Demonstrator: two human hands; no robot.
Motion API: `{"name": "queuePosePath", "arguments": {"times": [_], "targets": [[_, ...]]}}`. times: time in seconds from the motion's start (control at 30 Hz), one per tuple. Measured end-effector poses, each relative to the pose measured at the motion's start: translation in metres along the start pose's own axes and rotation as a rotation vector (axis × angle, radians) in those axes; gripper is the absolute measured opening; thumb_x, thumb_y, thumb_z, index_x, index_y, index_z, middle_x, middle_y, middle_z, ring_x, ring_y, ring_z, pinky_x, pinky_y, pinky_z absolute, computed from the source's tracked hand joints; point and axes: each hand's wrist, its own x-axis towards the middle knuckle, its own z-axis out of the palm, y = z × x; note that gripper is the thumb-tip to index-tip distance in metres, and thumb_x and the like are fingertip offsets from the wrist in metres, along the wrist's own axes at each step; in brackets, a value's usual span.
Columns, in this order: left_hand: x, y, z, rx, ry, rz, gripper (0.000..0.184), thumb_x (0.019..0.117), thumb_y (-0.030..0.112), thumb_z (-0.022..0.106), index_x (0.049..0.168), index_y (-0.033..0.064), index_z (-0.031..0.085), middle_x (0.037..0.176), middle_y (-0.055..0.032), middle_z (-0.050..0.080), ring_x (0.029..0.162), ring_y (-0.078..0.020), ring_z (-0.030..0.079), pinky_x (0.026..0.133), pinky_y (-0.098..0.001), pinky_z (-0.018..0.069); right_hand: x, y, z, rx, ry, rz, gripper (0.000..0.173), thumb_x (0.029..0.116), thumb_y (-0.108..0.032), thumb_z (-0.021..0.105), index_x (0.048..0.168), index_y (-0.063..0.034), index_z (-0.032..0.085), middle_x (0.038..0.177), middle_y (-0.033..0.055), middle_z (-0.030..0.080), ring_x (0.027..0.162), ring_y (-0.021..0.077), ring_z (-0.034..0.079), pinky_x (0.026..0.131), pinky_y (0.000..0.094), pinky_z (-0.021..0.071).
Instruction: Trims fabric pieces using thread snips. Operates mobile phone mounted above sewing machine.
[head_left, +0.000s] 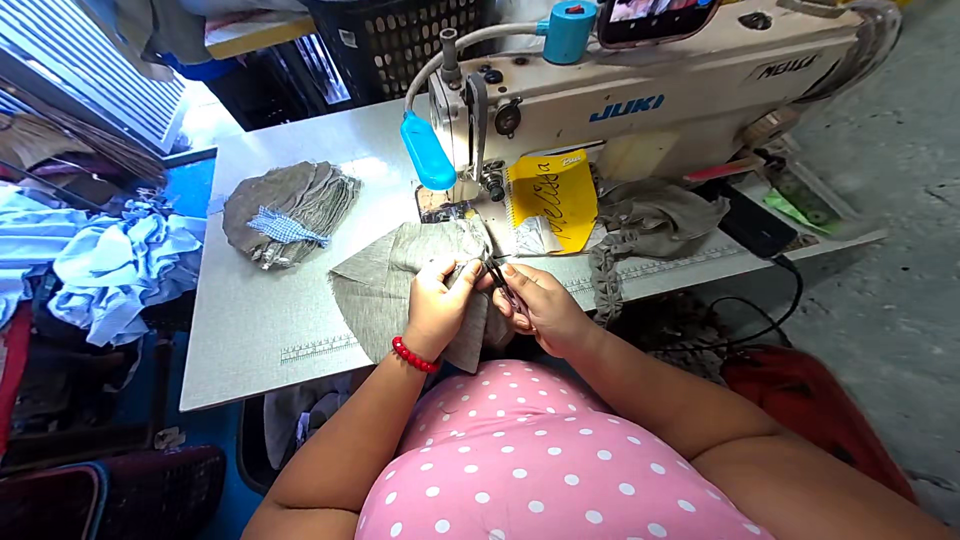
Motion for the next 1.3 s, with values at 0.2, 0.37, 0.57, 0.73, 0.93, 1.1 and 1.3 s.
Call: {"name": "queuePosePath", "arguments": {"times": [0.2,0.37,0.57,0.73,0.93,1.1,1.3], "targets": [[-0.001,0.000,0.001,-0.014,-0.006,0.013,0.010,0.1010,0.011,0.064,0.095,0.0067,0.071,0.086,0.0011,0.073,0.077,-0.0035,0.067,0.072,-0.0226,0.0565,0.001,0.003,0.001,0.004,0.006,-0.036,0.036,0.1126,-0.028,0.032,0.107,-0.0081,0.061,0.062,-0.0035,0.050,0.045,0.0003,0.037,0.043,0.0146,0.0313],[-0.004,-0.001,0.003,0.020,0.002,0.023,0.008,0.0990,0.011,0.066,0.099,0.0060,0.073,0.094,-0.0002,0.072,0.084,-0.0039,0.067,0.078,-0.0233,0.0566,0.001,0.002,0.000,0.004,-0.002,-0.054,0.035,0.1123,-0.027,0.034,0.104,-0.0083,0.062,0.063,-0.0040,0.050,0.045,0.0001,0.037,0.043,0.0141,0.0314],[-0.004,-0.003,0.002,0.011,-0.003,0.006,0.009,0.0981,0.011,0.066,0.100,0.0074,0.074,0.098,0.0003,0.072,0.088,-0.0050,0.068,0.081,-0.0256,0.0572,0.003,0.001,0.001,0.013,-0.035,-0.041,0.033,0.1121,-0.027,0.034,0.101,-0.0094,0.059,0.063,-0.0058,0.048,0.045,-0.0005,0.036,0.043,0.0145,0.0312],[-0.003,-0.008,0.002,0.118,0.004,0.088,0.014,0.0974,0.016,0.065,0.097,0.0072,0.075,0.095,0.0015,0.072,0.092,-0.0022,0.067,0.086,-0.0230,0.0546,0.004,-0.004,-0.001,-0.036,-0.031,-0.060,0.030,0.1109,-0.021,0.038,0.097,-0.0069,0.060,0.061,-0.0085,0.046,0.045,-0.0020,0.035,0.043,0.0139,0.0289],[-0.004,-0.010,0.003,0.133,-0.006,0.163,0.015,0.0961,0.013,0.065,0.097,0.0040,0.076,0.096,-0.0014,0.073,0.095,-0.0022,0.066,0.089,-0.0195,0.0531,0.003,-0.002,-0.002,-0.004,-0.036,-0.036,0.027,0.1108,-0.020,0.038,0.096,-0.0086,0.058,0.061,-0.0094,0.043,0.045,-0.0016,0.034,0.043,0.0145,0.0284],[-0.004,-0.015,0.005,0.126,-0.027,0.172,0.014,0.0959,0.012,0.065,0.097,0.0033,0.076,0.098,-0.0024,0.073,0.096,-0.0028,0.067,0.089,-0.0202,0.0532,0.006,0.001,-0.003,0.011,-0.027,-0.033,0.028,0.1107,-0.020,0.039,0.093,-0.0087,0.057,0.058,-0.0093,0.042,0.045,-0.0013,0.035,0.043,0.0145,0.0289],[0.001,-0.038,0.006,0.096,-0.018,0.018,0.015,0.0980,0.014,0.063,0.099,0.0031,0.074,0.098,-0.0022,0.072,0.095,-0.0034,0.067,0.090,-0.0225,0.0534,0.012,0.007,-0.009,-0.033,-0.028,-0.009,0.031,0.1117,-0.023,0.037,0.096,-0.0077,0.058,0.061,-0.0083,0.042,0.045,0.0002,0.034,0.043,0.0159,0.0289]]}}
